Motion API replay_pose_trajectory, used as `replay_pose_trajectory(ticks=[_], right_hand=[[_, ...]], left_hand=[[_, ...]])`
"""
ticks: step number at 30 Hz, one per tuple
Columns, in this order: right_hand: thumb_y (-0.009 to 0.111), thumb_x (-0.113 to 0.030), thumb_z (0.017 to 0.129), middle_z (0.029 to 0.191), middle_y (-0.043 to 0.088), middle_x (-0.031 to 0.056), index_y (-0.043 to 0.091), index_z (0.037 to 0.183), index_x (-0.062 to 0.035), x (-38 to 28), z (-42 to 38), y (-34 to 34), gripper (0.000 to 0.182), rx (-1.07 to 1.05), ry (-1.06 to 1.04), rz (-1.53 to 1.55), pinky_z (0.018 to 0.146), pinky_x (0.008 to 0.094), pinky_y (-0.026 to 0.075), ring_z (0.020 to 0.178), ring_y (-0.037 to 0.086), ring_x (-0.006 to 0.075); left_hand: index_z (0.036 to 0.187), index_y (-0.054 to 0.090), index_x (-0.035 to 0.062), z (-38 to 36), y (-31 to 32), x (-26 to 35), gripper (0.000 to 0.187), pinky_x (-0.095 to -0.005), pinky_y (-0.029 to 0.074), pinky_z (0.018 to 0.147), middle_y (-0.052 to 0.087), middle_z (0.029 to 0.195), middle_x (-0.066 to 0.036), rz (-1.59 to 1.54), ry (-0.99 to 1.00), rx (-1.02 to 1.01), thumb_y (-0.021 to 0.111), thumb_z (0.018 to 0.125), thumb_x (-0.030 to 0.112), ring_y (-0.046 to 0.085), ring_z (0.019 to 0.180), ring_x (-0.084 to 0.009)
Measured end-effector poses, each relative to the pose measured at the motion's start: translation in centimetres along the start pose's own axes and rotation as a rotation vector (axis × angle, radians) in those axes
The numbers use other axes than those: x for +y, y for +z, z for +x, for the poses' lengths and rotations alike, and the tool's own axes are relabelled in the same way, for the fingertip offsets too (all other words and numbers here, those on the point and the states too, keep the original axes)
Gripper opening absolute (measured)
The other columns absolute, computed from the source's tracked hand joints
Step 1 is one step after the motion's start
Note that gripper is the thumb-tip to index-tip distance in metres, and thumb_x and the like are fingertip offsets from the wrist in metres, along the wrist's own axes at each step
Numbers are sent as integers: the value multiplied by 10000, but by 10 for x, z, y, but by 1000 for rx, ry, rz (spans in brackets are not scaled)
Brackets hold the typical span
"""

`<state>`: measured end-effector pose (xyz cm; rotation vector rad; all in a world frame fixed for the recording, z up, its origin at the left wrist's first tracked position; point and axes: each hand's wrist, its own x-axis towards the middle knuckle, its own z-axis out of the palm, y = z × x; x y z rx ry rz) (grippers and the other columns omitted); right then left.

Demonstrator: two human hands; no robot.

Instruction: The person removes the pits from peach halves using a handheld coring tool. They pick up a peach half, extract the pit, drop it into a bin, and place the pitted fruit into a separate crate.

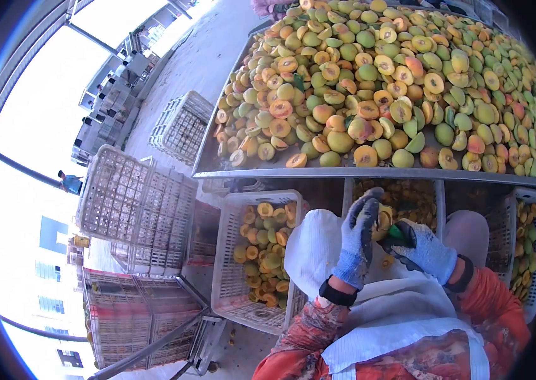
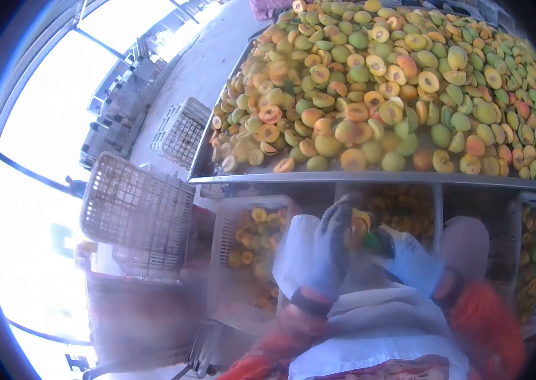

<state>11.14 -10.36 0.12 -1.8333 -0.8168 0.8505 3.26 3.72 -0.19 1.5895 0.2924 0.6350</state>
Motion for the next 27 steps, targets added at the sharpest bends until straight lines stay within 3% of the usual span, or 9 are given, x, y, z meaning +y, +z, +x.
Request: replay_pose_trajectory(ticks=[1, 3, 5, 12, 13, 18, 21, 23, 27], right_hand=[[656, -92, 776, 962, 605, 104, 527, 1107, -15, -4, 2, -2, 363, 32, 30, 97, 759, 323, 456, 871, 581, 199], [678, -123, 737, 951, 598, 137, 532, 1060, -18, -4, 5, 5, 369, 108, 181, 643, 760, 336, 457, 853, 587, 268], [664, -143, 748, 940, 582, 173, 528, 1000, -35, -3, 11, 16, 306, 272, -36, 552, 723, 368, 469, 801, 583, 325], [637, -253, 810, 814, 609, 182, 527, 959, -75, 15, 1, -23, 257, 217, -282, -300, 652, 433, 473, 742, 604, 353], [616, -288, 820, 791, 607, 180, 527, 961, -76, 12, -4, -21, 269, 264, -198, -357, 645, 436, 474, 750, 604, 352], [621, -334, 814, 835, 625, 159, 533, 1103, -69, 30, -21, 8, 402, 231, -204, -488, 588, 407, 494, 696, 622, 339], [608, -314, 826, 852, 627, 152, 560, 1085, -69, 33, -22, 16, 360, 256, -233, -478, 608, 397, 500, 729, 625, 333], [607, -306, 828, 860, 627, 150, 567, 1076, -67, 29, -22, 16, 347, 247, -221, -456, 618, 395, 502, 743, 626, 332], [610, -302, 823, 873, 631, 147, 578, 1069, -65, 23, -23, 12, 343, 222, -180, -384, 639, 386, 504, 750, 627, 331]], left_hand=[[1235, 490, 8, 9, -3, 1, 380, -292, 373, 974, 517, 1231, -69, -403, -352, 75, 486, 932, 239, 470, 1147, -169], [1336, 366, 31, 15, 4, 21, 470, -328, 363, 995, 439, 1304, -101, -435, -352, 82, 478, 928, 235, 456, 1166, -199], [1376, 313, 40, 12, 10, 26, 561, -331, 350, 1007, 412, 1333, -112, -62, -139, -135, 526, 881, 194, 425, 1206, -220], [1274, 442, 22, 14, -7, 13, 569, -334, 560, 667, 563, 1115, -169, -350, -651, -335, 609, 733, 70, 616, 909, -269], [1174, 514, -52, 11, -1, 14, 521, -327, 545, 599, 608, 900, -187, -251, -648, -198, 618, 731, 202, 628, 757, -273], [1131, 536, -66, 7, -3, -11, 507, -338, 546, 633, 604, 927, -183, -450, -682, 84, 616, 770, 280, 622, 821, -284], [1092, 559, -78, 7, 6, -6, 476, -336, 540, 688, 605, 947, -168, -353, -533, 20, 585, 801, 297, 619, 852, -261], [1062, 572, -99, 6, 11, 3, 467, -318, 528, 723, 609, 953, -150, 318, -80, -190, 557, 822, 302, 618, 870, -231], [1075, 570, -60, 1, 9, -3, 418, -322, 511, 748, 618, 977, -151, 244, -104, -180, 552, 841, 286, 615, 891, -221]])
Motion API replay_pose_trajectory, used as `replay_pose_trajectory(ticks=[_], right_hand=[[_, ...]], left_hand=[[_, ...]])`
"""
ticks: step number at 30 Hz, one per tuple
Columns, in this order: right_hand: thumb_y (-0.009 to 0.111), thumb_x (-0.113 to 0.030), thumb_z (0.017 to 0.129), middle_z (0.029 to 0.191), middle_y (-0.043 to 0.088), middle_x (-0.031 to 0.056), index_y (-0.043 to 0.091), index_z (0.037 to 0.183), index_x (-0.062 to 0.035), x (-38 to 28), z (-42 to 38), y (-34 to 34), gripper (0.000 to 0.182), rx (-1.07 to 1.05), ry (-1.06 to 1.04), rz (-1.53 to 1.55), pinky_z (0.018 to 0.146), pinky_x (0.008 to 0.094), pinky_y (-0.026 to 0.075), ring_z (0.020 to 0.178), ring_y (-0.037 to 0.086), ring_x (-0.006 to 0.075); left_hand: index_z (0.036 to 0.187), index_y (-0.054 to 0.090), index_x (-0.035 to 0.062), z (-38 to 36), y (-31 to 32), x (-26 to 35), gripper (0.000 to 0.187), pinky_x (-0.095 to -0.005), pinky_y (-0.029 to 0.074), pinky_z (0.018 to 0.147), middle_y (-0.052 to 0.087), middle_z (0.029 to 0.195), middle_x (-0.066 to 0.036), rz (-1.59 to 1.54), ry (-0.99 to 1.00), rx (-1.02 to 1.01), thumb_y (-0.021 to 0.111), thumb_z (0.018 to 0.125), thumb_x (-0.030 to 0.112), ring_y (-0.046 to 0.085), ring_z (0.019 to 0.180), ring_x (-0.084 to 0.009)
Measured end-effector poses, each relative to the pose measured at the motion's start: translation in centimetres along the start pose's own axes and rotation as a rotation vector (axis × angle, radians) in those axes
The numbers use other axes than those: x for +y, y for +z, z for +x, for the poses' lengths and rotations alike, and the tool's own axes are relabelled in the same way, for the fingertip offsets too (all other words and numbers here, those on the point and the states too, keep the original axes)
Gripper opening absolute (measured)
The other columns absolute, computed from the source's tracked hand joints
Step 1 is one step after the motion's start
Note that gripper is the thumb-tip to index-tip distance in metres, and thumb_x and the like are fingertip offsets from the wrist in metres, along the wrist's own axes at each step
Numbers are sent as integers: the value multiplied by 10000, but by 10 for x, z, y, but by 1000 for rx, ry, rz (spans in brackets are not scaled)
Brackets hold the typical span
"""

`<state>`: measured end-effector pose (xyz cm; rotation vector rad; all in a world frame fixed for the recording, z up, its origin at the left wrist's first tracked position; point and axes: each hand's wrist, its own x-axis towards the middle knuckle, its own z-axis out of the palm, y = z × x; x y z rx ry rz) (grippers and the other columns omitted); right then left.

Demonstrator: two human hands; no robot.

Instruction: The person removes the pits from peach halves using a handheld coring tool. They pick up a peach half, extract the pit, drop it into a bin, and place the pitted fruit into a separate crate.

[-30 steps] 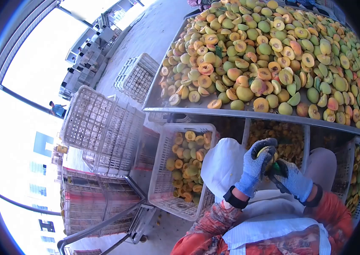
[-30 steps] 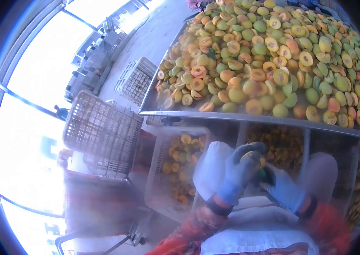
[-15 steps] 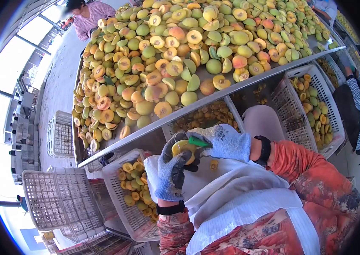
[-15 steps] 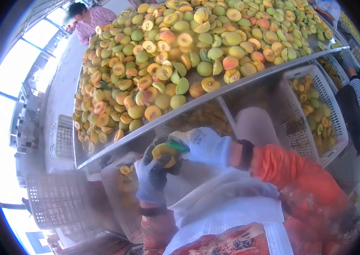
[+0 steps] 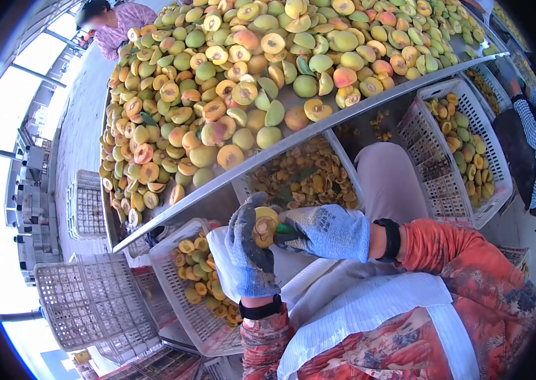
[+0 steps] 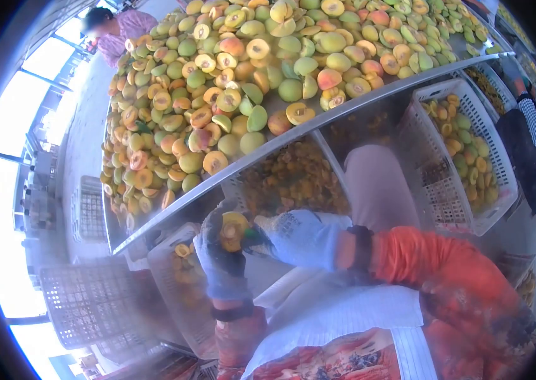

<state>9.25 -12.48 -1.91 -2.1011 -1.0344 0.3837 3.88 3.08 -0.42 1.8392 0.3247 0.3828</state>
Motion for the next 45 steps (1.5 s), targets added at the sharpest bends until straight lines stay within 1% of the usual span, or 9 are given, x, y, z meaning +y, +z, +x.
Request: replay_pose_trajectory(ticks=[6, 12, 17, 20, 25, 27, 31, 34, 45], right_hand=[[554, -330, 873, 737, 586, 99, 568, 1065, -76, -7, -8, -6, 319, -84, 50, 484, 500, 316, 444, 579, 581, 209], [513, -442, 894, 553, 487, 11, 555, 1039, -98, -22, -3, -22, 375, -474, 344, 1092, 385, 253, 343, 437, 462, 97], [493, -531, 872, 555, 505, 17, 552, 1033, -66, -13, 17, -26, 495, -514, 269, 1104, 384, 256, 355, 434, 472, 104], [487, -518, 874, 678, 587, 50, 544, 1071, -51, -4, 31, -26, 510, -607, 392, 697, 502, 320, 451, 567, 578, 174], [597, -315, 796, 761, 620, 174, 526, 1080, -36, -6, 5, 13, 404, 84, -12, -274, 549, 379, 494, 648, 631, 299], [606, -252, 781, 794, 621, 186, 514, 1115, -24, -1, 2, 21, 415, 134, -113, -323, 563, 374, 498, 662, 632, 298], [576, -121, 769, 761, 603, 115, 525, 1077, -58, -32, 16, -6, 319, -163, 37, 274, 515, 345, 476, 561, 594, 223], [656, -57, 698, 749, 569, 78, 477, 1038, -27, -36, 16, -3, 384, -234, 379, 831, 462, 299, 477, 530, 567, 139], [681, -45, 713, 832, 569, 61, 459, 1095, -31, -44, 20, -26, 442, -375, 505, 1061, 391, 256, 453, 498, 548, 135]], left_hand=[[1107, 533, 39, -12, 2, -2, 290, -341, 483, 775, 625, 1022, -149, 570, 442, 70, 514, 887, 227, 614, 897, -240], [1150, 497, 30, -20, 8, 1, 334, -362, 535, 632, 596, 1017, -136, -375, -148, 206, 463, 913, 263, 613, 806, -247], [1151, 490, -14, -16, 10, -15, 444, -350, 534, 517, 563, 1018, -171, 185, 323, 302, 539, 850, 308, 611, 720, -264], [1162, 477, -27, -9, 2, -12, 455, -383, 541, 618, 553, 1028, -177, -781, -298, 182, 567, 818, 257, 605, 799, -266], [1138, 519, -22, -4, 13, 15, 421, -361, 503, 746, 577, 982, -146, -894, -318, 310, 565, 812, 240, 589, 896, -267], [1168, 512, -30, -8, 13, 30, 348, -317, 482, 862, 567, 1117, -118, 736, 36, 215, 514, 866, 142, 573, 991, -217], [1137, 535, -48, 1, 19, -19, 306, -301, 457, 864, 581, 1098, -122, -428, -101, 429, 528, 872, 105, 581, 965, -211], [1115, 561, -12, 7, 13, -14, 267, -306, 460, 841, 578, 1056, -146, 55, 231, 432, 523, 861, 59, 589, 934, -226], [1068, 609, -32, 21, -5, -8, 241, -246, 468, 810, 658, 982, -85, -347, -34, 201, 581, 850, 64, 603, 894, -134]])
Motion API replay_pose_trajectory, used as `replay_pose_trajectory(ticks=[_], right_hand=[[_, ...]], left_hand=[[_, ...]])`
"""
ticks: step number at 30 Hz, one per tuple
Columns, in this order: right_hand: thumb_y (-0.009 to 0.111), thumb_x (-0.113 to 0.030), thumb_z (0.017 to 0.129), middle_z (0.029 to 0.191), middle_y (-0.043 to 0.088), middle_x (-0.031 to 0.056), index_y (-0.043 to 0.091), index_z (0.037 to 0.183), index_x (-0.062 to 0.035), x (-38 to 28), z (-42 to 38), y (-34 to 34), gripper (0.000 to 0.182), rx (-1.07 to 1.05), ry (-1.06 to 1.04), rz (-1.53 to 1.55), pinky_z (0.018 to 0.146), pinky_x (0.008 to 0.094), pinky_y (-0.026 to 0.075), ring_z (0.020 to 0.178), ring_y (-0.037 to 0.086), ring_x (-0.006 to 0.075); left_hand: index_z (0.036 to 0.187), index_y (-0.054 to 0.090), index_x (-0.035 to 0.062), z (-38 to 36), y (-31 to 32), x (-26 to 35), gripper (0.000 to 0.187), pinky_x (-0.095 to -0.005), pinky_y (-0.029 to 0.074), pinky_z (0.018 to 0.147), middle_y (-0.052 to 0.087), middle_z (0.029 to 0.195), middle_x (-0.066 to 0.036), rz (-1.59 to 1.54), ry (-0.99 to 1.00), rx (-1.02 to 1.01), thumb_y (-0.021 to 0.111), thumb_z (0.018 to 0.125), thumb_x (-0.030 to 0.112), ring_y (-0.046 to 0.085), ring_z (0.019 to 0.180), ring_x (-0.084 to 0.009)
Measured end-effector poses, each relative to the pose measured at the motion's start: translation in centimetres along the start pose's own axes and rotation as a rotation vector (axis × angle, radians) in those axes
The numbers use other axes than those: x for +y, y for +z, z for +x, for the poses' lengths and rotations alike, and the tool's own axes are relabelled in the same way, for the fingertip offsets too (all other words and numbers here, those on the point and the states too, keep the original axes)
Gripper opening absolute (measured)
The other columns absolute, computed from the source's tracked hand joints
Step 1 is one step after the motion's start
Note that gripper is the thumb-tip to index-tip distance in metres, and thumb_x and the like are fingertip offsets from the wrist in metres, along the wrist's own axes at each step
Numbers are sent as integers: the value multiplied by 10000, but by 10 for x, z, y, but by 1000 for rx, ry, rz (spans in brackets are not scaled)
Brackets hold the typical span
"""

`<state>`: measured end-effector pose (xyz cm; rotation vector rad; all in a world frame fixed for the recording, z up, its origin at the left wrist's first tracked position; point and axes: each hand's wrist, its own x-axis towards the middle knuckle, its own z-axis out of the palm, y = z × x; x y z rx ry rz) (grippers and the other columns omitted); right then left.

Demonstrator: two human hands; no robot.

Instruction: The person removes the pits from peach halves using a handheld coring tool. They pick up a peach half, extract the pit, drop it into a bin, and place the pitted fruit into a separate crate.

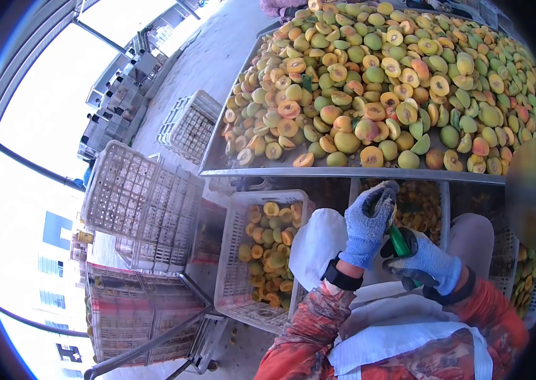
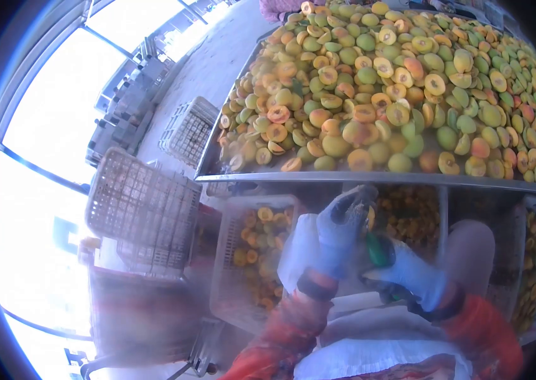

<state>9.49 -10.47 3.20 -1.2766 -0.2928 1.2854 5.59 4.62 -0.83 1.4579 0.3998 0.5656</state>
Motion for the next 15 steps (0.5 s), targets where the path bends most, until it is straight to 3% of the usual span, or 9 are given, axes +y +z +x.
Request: replay_pose_trajectory(ticks=[2, 4, 5, 7, 8, 9, 11, 13, 15], right_hand=[[699, -42, 707, 867, 572, 53, 469, 1112, -29, -1, 3, -9, 466, -167, 69, 58, 411, 248, 460, 527, 553, 128], [705, -45, 709, 866, 574, 52, 473, 1111, -29, 2, 5, -10, 464, -155, 49, 48, 417, 244, 461, 536, 552, 124], [710, -47, 711, 865, 575, 50, 477, 1110, -29, 4, 6, -11, 462, -143, 38, 34, 423, 240, 461, 544, 552, 121], [711, -54, 717, 873, 576, 51, 479, 1112, -35, 5, 11, -7, 458, -154, 51, 6, 425, 237, 462, 552, 553, 117], [712, -60, 724, 880, 577, 52, 480, 1114, -42, 5, 10, -7, 454, -154, 70, -20, 426, 235, 462, 559, 555, 113], [714, -70, 727, 855, 575, 45, 484, 1108, -51, 6, 7, -6, 445, -166, 55, -76, 424, 234, 458, 546, 549, 110], [711, -101, 736, 779, 564, 30, 491, 1094, -69, 1, 4, -7, 421, -168, 50, -156, 414, 232, 442, 512, 531, 102], [706, -122, 743, 728, 555, 22, 494, 1087, -77, 0, 5, -10, 407, -137, 64, -164, 405, 233, 430, 491, 520, 98], [681, -165, 760, 639, 522, 15, 511, 1044, -76, -1, 9, -11, 343, -138, -30, -429, 395, 234, 406, 461, 503, 95]], left_hand=[[1064, 610, -37, 4, -2, 4, 233, -239, 469, 806, 656, 993, -80, 155, 136, -66, 572, 856, 59, 602, 893, -125], [1069, 610, -37, 7, -8, 13, 234, -236, 473, 796, 653, 1011, -91, -64, -99, -197, 565, 862, 61, 603, 893, -125], [1069, 610, -37, 4, -11, 24, 234, -236, 473, 796, 653, 1011, -91, -61, -101, -199, 565, 862, 61, 603, 893, -125], [1076, 605, -46, -6, -10, 48, 244, -235, 476, 784, 650, 1014, -95, 376, 162, -229, 570, 863, 69, 604, 887, -124], [1081, 599, -48, -5, -9, 43, 251, -233, 478, 775, 648, 1013, -100, 350, 182, -232, 584, 859, 70, 606, 874, -128], [1089, 593, -44, -4, -4, 46, 261, -230, 477, 769, 645, 1018, -100, 19, -133, -174, 596, 852, 63, 605, 864, -125], [1064, 612, -40, 3, -9, 26, 236, -219, 473, 759, 654, 993, -107, 29, 0, -256, 597, 852, 62, 605, 855, -121], [1042, 621, -44, 10, -10, 28, 257, -246, 490, 741, 660, 969, -120, -33, -165, -294, 555, 867, 132, 625, 851, -157], [1027, 632, -41, 11, -6, 29, 266, -253, 497, 721, 669, 929, -121, 46, -294, -254, 534, 863, 146, 639, 812, -172]])
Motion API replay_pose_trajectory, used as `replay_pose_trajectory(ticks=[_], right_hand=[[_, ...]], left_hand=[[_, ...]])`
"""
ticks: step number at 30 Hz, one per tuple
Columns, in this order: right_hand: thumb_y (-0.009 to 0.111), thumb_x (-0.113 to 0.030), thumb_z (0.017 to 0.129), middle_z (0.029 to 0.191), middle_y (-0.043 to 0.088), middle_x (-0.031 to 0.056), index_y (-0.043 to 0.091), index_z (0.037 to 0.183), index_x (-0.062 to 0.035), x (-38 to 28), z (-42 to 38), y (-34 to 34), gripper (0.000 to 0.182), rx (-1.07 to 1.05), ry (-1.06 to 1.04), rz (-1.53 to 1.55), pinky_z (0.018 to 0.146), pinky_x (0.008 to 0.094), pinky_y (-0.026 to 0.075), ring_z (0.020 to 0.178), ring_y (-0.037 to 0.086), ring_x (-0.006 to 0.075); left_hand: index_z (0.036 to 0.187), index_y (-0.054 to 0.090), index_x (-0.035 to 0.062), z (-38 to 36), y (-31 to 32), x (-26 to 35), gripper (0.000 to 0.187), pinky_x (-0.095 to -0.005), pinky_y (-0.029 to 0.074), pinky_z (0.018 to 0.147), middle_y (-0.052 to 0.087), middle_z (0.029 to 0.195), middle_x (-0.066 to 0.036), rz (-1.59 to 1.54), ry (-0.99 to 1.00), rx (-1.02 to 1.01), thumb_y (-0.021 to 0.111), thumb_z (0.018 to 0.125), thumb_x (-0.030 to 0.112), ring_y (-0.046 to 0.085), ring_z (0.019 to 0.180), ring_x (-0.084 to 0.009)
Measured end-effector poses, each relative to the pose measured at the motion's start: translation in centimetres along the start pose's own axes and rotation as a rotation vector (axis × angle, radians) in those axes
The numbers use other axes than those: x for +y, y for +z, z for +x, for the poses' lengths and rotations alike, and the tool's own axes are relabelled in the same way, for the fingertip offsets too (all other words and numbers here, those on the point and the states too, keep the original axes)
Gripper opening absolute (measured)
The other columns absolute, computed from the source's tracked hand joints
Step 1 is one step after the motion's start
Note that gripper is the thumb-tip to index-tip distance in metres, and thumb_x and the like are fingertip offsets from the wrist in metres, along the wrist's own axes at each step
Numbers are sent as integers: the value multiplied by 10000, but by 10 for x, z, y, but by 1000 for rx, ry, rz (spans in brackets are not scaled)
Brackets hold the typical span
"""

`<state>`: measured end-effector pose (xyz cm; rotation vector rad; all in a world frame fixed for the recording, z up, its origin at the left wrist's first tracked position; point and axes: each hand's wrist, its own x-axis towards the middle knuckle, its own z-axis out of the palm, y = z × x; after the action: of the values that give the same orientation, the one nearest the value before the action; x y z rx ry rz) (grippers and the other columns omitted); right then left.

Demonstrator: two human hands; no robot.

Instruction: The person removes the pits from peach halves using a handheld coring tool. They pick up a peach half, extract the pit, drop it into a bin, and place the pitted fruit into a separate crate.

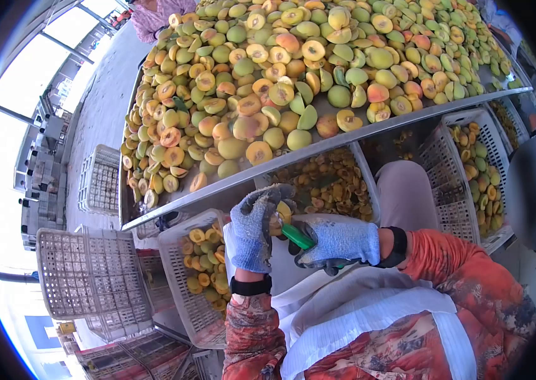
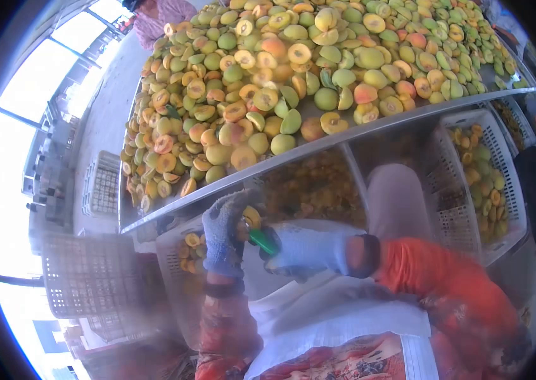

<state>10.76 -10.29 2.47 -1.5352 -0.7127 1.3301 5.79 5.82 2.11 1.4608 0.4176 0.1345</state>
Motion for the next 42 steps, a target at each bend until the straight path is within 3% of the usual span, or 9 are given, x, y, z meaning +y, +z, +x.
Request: replay_pose_trajectory(ticks=[2, 4, 11, 18, 20, 21, 28, 33, 42], right_hand=[[669, -173, 766, 640, 525, 20, 517, 1021, -70, 0, -4, -2, 314, -11, -6, 113, 398, 236, 410, 461, 506, 98], [652, -168, 769, 658, 538, 27, 526, 960, -51, 8, -8, -2, 257, -60, -24, 351, 411, 242, 429, 467, 517, 107], [680, -145, 755, 676, 549, 42, 528, 951, -51, 12, -5, -10, 265, -43, -23, 230, 401, 251, 429, 461, 519, 118], [685, -129, 754, 657, 548, 33, 539, 942, -43, 18, -10, -10, 253, -195, -89, 819, 394, 242, 409, 442, 495, 117], [685, -138, 760, 641, 543, 20, 545, 933, -38, 5, -17, -12, 244, 146, 41, 47, 400, 228, 400, 449, 492, 112], [685, -138, 760, 641, 543, 20, 545, 933, -38, 9, -17, -15, 244, 163, 44, 49, 400, 228, 400, 449, 492, 112], [677, -166, 764, 656, 556, 31, 558, 906, -32, 56, -7, -10, 228, -106, -107, 931, 395, 218, 387, 446, 496, 97], [679, -139, 757, 634, 538, 24, 545, 956, -40, 55, -2, -14, 259, -3, -210, 811, 378, 229, 394, 470, 509, 100], [667, -189, 729, 799, 586, 88, 512, 1070, -61, 52, 0, -33, 395, 293, -169, 232, 435, 296, 421, 530, 544, 148]], left_hand=[[1018, 637, -37, 2, 6, -3, 260, -250, 498, 714, 672, 912, -123, 15, -39, 13, 531, 862, 143, 642, 797, -172], [993, 648, -31, -1, 15, -5, 259, -244, 502, 688, 673, 875, -121, 389, 254, 176, 537, 856, 159, 645, 767, -170], [1050, 613, -48, -6, 24, 6, 325, -264, 466, 709, 623, 991, -89, -135, -82, 178, 571, 838, 195, 576, 832, -139], [1014, 616, -61, 5, 33, 0, 289, -259, 452, 718, 630, 934, -75, 29, 102, 134, 564, 845, 168, 570, 795, -137], [967, 642, -51, 15, 26, -19, 232, -272, 509, 680, 662, 851, -115, 66, 51, -4, 537, 862, 127, 632, 745, -180], [967, 642, -51, 18, 26, -22, 232, -272, 509, 680, 662, 851, -115, 63, 53, -21, 537, 862, 127, 632, 745, -180], [932, 644, -62, 12, 47, -23, 275, -285, 520, 550, 653, 765, -138, 408, 536, 107, 574, 836, 186, 630, 632, -203], [992, 594, -39, 34, 41, -23, 294, -316, 531, 551, 648, 845, -145, -358, -380, 19, 541, 857, 217, 630, 630, -240], [1043, 553, -20, 66, 52, -31, 331, -359, 542, 596, 631, 911, -139, -535, -428, -16, 522, 874, 264, 624, 718, -260]])
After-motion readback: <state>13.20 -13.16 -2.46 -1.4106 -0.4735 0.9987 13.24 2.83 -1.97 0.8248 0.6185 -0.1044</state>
